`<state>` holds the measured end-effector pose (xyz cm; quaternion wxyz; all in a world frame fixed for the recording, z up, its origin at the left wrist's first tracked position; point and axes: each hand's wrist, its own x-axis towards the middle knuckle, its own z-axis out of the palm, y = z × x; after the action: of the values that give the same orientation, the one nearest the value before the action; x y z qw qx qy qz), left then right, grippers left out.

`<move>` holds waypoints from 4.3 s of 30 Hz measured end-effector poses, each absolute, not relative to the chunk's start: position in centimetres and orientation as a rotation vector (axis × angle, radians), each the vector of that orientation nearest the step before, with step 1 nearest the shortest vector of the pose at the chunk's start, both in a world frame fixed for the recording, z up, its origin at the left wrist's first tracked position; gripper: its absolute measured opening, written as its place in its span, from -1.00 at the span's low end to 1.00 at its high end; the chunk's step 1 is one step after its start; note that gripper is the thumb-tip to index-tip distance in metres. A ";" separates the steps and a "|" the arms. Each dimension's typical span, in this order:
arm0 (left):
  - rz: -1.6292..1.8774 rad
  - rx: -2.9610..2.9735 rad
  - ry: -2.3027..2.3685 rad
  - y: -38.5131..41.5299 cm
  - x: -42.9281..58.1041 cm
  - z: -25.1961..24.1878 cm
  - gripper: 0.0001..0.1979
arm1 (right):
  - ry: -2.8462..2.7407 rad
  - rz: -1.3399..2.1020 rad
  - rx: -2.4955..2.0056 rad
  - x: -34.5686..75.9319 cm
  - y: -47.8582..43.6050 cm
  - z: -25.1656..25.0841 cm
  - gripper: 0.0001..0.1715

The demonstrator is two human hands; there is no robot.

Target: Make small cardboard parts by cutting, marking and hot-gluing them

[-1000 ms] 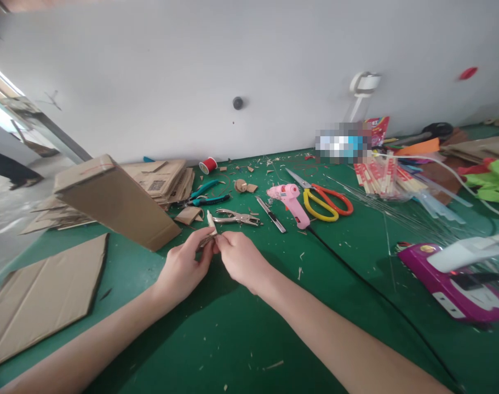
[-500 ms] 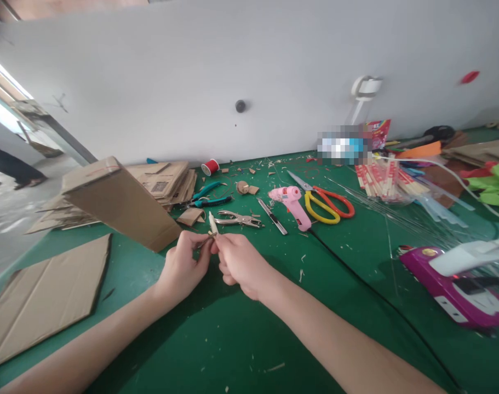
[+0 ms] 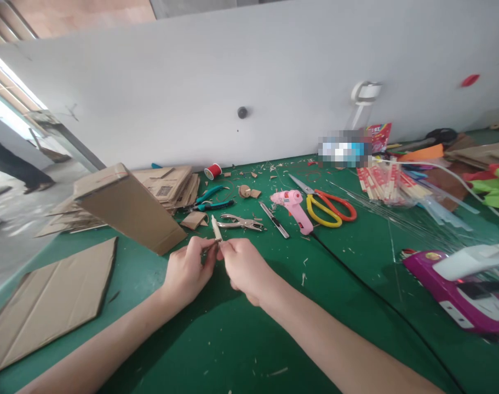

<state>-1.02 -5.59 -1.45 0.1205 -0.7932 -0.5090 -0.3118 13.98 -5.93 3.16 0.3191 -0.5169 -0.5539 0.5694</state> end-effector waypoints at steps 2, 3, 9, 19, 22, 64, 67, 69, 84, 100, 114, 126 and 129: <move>-0.931 -2.296 -1.490 -5.5 -1.0 -1.4 -0.95 | -0.935 1.954 -1.210 13.9 -5.9 3.5 -0.68; -0.945 -2.281 -1.499 -5.5 -1.0 -1.4 -0.95 | -0.732 2.080 -1.134 13.8 -6.0 3.6 -0.67; -1.027 -2.260 -1.475 -5.4 -1.0 -1.5 -0.96 | -0.295 2.110 -0.944 12.6 -7.3 3.9 -0.67; -0.985 -2.368 -1.404 -5.7 -1.0 -0.9 -0.91 | -0.325 2.066 -0.943 12.2 -8.3 3.7 -0.70; -0.973 -2.393 -1.467 -5.6 -1.1 -1.0 -0.93 | -0.934 1.741 -1.256 12.2 -7.9 3.0 -0.69; -1.518 -2.931 -1.761 -6.1 -0.5 -0.2 -0.94 | -1.976 0.770 -1.069 16.7 -5.5 0.2 -0.82; -1.350 -2.840 -1.707 -6.2 -0.4 0.1 -0.95 | -1.978 0.733 -1.083 16.6 -5.6 0.1 -0.83; -1.291 -2.799 -1.681 -6.2 -0.4 0.3 -0.94 | -1.972 0.757 -1.083 16.6 -5.6 0.1 -0.85; -1.229 -2.842 -1.733 -6.2 -0.6 0.4 -0.92 | -1.981 0.707 -1.151 16.6 -5.6 0.1 -0.78; -1.271 -2.880 -1.722 -5.9 -0.9 -0.2 -0.90 | -1.940 0.810 -1.159 16.6 -5.2 -0.2 -0.80; -1.344 -2.851 -1.705 -6.1 -0.9 -0.4 -0.96 | -1.938 0.951 -1.151 16.8 -5.1 0.0 -0.89; -1.241 -2.859 -1.627 -6.2 -0.9 -0.2 -0.99 | -1.959 1.022 -1.128 17.0 -4.7 -0.3 -0.89; -1.244 -2.852 -1.579 -6.2 -0.9 -0.3 -0.98 | -1.943 1.075 -1.116 17.1 -4.6 -0.4 -0.87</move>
<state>-0.90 -6.18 -0.33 -0.1730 -0.8051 -0.4456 -0.3511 17.14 -4.63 -0.43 0.3224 -0.4251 -0.7400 0.4095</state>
